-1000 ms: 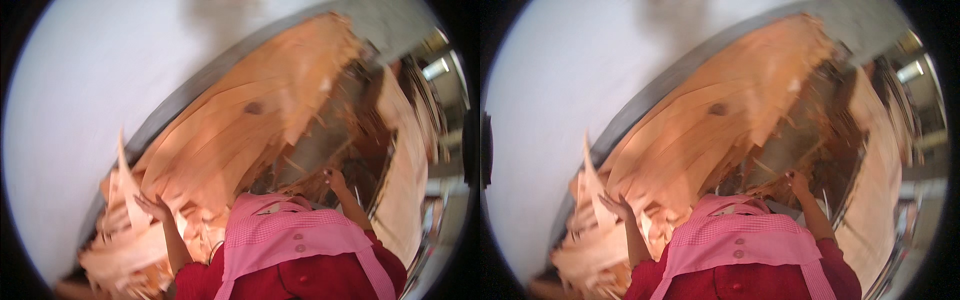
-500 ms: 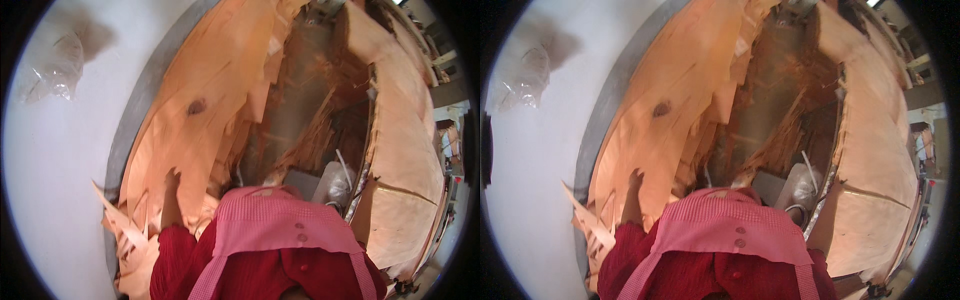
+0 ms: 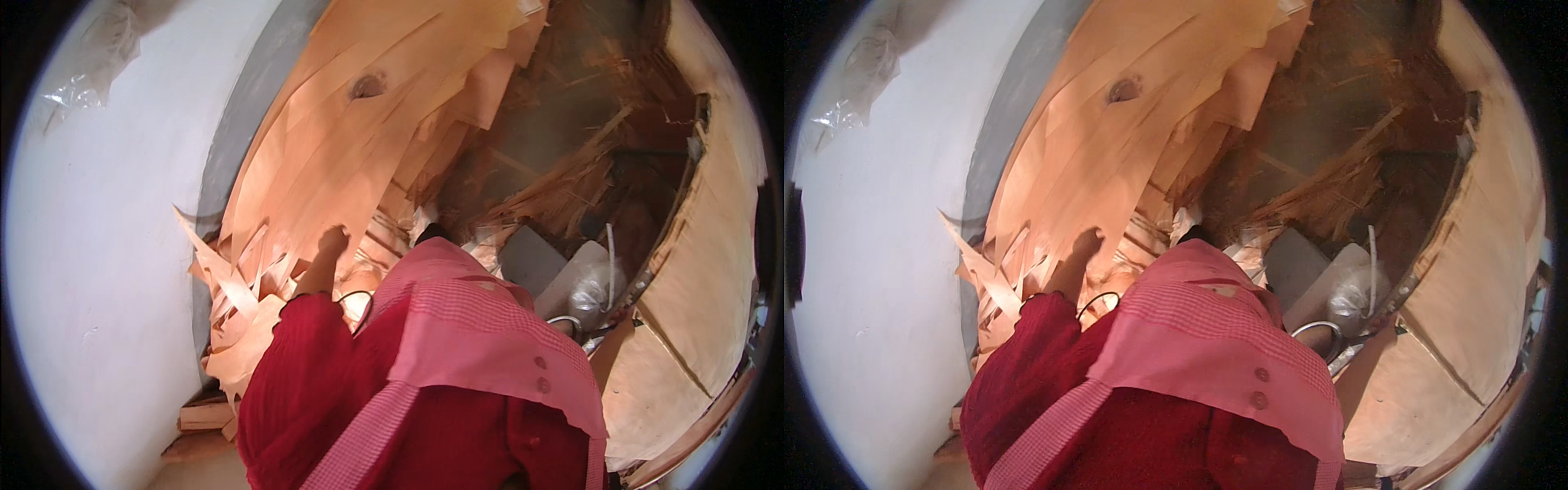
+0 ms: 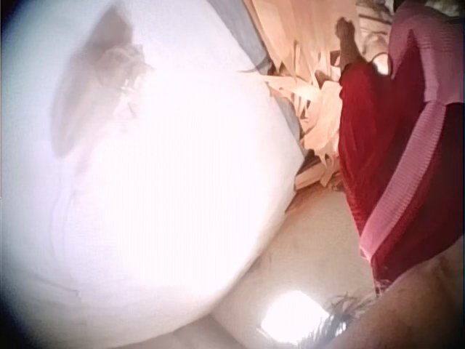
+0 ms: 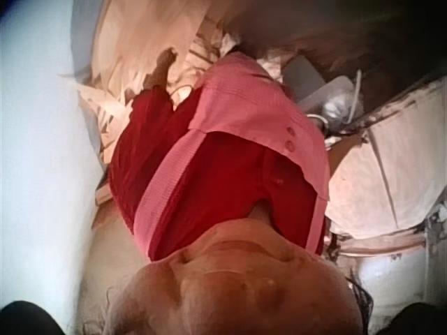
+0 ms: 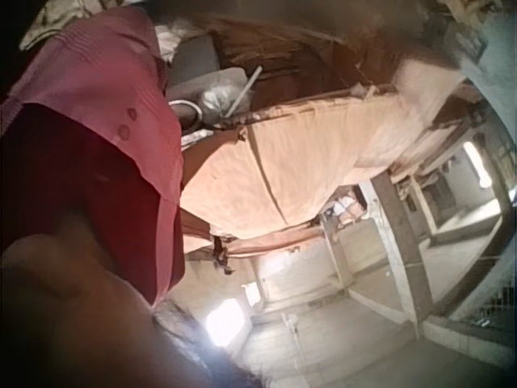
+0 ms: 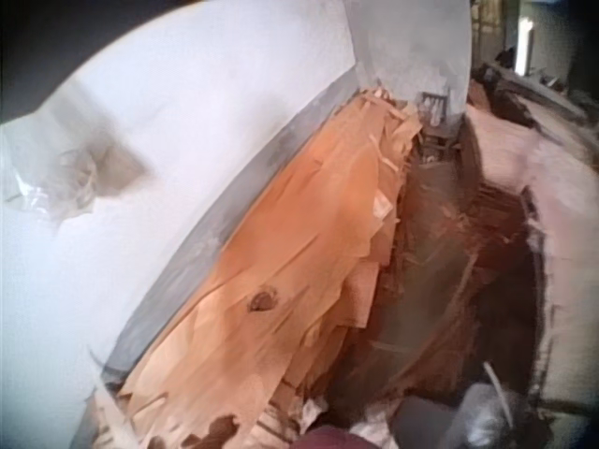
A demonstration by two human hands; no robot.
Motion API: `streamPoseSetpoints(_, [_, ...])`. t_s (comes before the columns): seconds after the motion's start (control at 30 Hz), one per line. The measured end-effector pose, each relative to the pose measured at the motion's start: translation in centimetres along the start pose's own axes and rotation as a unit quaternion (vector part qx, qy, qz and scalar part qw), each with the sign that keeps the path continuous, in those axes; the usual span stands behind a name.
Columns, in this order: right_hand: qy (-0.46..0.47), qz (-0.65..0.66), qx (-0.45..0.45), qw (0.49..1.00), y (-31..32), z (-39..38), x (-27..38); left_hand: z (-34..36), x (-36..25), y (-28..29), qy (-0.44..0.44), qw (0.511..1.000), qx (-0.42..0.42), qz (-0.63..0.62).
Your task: The person prepares wood veneer sheets by lifting them from a stack, using a knife to trim edges and cut small strips, and applying tape to the surfaces.
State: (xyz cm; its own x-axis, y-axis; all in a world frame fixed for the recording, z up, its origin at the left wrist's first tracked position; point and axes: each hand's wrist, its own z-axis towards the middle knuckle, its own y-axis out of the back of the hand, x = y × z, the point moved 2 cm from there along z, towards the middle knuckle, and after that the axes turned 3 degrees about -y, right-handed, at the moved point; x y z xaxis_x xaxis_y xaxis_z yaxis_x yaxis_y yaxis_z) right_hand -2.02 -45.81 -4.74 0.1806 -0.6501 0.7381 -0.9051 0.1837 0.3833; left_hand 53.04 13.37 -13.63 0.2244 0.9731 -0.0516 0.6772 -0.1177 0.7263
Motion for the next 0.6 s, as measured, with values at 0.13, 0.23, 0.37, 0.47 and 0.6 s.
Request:
streamPoseSetpoints(0.13, [0.012,-0.032,0.002,0.999,0.5,0.5,0.5,3.2,3.4,3.9,0.091,0.996,-0.006,-0.002])
streamPoseSetpoints(0.23, [0.014,-0.051,-0.015,0.998,0.2,-0.5,0.8,5.0,4.4,5.1,0.089,0.986,-0.113,0.079])
streamPoseSetpoints(0.37, [0.028,-0.048,-0.064,0.996,3.8,2.7,-0.8,7.6,2.6,6.2,0.176,0.945,-0.197,0.193])
streamPoseSetpoints(0.47, [0.064,-0.050,-0.073,0.994,3.0,1.5,1.2,9.4,3.1,5.5,0.222,0.936,-0.174,0.209])
streamPoseSetpoints(0.6, [0.068,-0.068,-0.029,0.995,1.6,-3.3,2.1,11.2,6.3,4.8,0.094,0.958,-0.144,0.230])
